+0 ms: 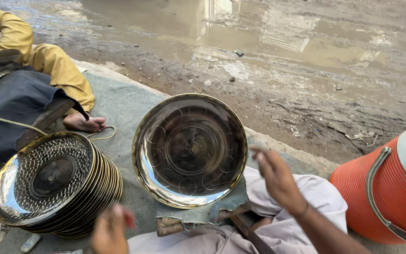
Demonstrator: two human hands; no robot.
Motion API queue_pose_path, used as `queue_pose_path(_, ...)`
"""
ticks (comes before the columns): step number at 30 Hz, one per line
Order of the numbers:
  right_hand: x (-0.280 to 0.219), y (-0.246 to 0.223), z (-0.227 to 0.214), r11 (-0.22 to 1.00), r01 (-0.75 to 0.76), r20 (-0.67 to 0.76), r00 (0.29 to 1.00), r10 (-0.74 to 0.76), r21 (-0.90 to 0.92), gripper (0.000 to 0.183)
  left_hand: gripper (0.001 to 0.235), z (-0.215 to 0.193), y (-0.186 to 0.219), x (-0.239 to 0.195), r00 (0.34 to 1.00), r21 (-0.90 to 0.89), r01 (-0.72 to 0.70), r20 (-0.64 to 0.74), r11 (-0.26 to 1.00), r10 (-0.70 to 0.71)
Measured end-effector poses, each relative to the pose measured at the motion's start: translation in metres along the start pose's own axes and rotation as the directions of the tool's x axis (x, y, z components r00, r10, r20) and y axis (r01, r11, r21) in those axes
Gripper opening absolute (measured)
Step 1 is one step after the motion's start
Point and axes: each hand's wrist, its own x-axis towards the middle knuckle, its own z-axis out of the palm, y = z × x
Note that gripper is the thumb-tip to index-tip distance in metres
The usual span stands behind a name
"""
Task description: The person sits on the ground and uses a hammer to strike a small red tool placed on a brass plate, creating a patterned texture. They repeatedly reposition the tool and hammer different areas of the plate's surface.
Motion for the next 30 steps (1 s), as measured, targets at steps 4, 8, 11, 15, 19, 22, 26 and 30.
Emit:
queue_pose_path(4,-0.077,-0.017,0.039,0.66,0.747,0.345,0.642,-0.684,-0.082,0.021,0.071,0.04,-0.041,-0.123,0.625,-0.052,0.7,0.528,0.713,-0.575)
queue_pose_path(8,-0.119,-0.028,0.059,0.656,0.717,0.694,0.348,-0.63,0.235,0.03,0.058,0.076,-0.022,-0.181,0.631,-0.321,0.747,0.621,0.582,-0.466)
queue_pose_path(11,-0.131,-0.012,0.047,0.448,0.892,0.582,0.338,-0.739,0.051,0.042,0.039,0.058,-0.013,-0.172,0.737,-0.532,0.676,0.48,0.509,-0.477)
queue_pose_path(15,-0.133,0.049,0.032,0.824,0.508,0.638,0.727,-0.254,-0.251,0.044,0.034,-0.029,-0.025,-0.14,0.892,-0.293,0.426,-0.021,0.856,-0.451)
queue_pose_path(19,-0.146,0.117,0.027,0.752,0.191,0.603,0.731,0.32,-0.63,0.057,0.052,-0.112,-0.066,-0.115,0.893,0.654,0.293,-0.448,0.698,0.046)
queue_pose_path(22,-0.146,0.148,0.039,0.685,0.07,0.537,0.679,0.5,-0.725,0.081,0.069,-0.138,-0.096,-0.081,0.891,0.878,0.438,-0.396,0.192,-0.224)
queue_pose_path(26,-0.146,0.172,0.05,0.676,-0.069,0.475,0.659,0.583,-0.734,0.097,0.077,-0.14,-0.111,-0.076,0.763,0.841,0.539,-0.465,0.044,-0.449)
queue_pose_path(30,-0.126,0.195,0.024,0.832,-0.486,0.524,0.652,0.548,-0.267,0.077,0.073,-0.143,-0.098,-0.06,0.734,0.836,0.548,-0.472,0.016,-0.489)
